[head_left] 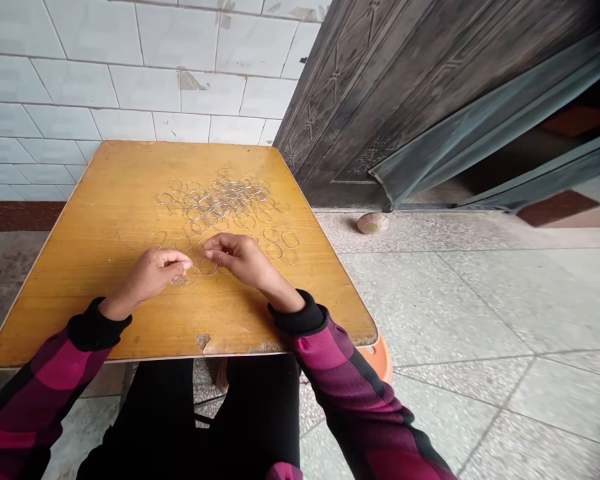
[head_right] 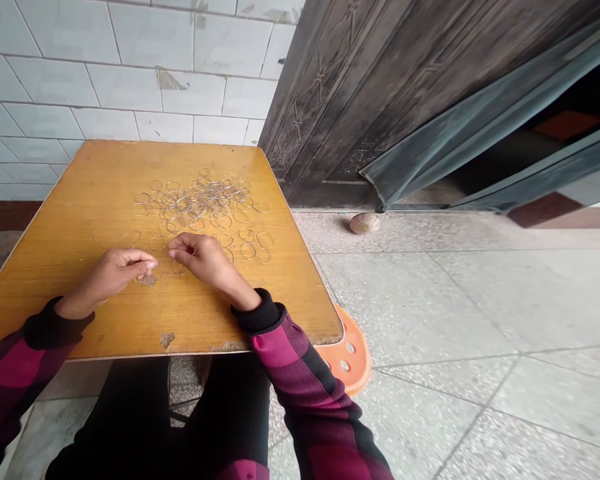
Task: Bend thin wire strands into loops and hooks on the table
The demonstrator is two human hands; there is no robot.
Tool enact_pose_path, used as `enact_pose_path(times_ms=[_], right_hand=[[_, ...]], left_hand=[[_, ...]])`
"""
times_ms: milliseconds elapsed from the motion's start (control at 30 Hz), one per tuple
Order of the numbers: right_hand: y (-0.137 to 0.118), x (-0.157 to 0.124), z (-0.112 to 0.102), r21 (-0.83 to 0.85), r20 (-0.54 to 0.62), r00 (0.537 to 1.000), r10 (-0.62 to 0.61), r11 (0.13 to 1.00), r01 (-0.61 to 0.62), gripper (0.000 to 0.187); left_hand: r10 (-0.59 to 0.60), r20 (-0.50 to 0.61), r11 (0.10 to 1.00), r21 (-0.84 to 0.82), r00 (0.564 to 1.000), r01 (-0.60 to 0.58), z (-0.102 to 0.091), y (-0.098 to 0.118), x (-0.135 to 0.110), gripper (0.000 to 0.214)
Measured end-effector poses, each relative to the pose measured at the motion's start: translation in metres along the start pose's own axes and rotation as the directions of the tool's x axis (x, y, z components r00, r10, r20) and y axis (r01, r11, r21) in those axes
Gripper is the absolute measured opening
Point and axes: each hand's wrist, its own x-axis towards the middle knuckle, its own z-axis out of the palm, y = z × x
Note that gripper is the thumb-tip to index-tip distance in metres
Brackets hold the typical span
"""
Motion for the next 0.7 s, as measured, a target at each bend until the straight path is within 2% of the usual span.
enact_pose_path(times_ms=[100, 167, 300, 533, 700], right_hand=[[0.003, 0.001, 0.006, 0.189, 0.013, 0.997, 0.073, 0.979, -0.074, 0.026], [0.002, 0.001, 0.009, 0.232, 0.012, 0.996, 0.091, 0.968, -0.091, 0.028], [-0.001, 0.0, 0.011, 0.114, -0.054, 0.997, 0.049, 0.993, -0.042, 0.027], [-0.002, 0.0, 0.01, -0.064, -0.048, 0.998, -0.03, 0.998, 0.027, 0.024], [-0.006, -0.002, 0.012, -0.151, -0.063, 0.997, -0.044, 0.988, 0.034, 0.023]], left_hand=[[-0.027, -0.056, 1.0, -0.009, 0.998, 0.027, 0.0, 0.003, -0.001, 0.023], [-0.041, -0.042, 0.999, -0.031, 0.998, 0.04, 0.001, 0.003, -0.001, 0.022], [-0.074, 0.022, 0.99, -0.119, 0.997, 0.076, 0.004, 0.003, -0.001, 0.022], [-0.117, 0.115, 0.969, -0.204, 0.986, 0.139, 0.004, 0.011, -0.002, 0.022], [-0.134, 0.14, 0.961, -0.222, 0.981, 0.163, 0.007, 0.013, -0.002, 0.024]])
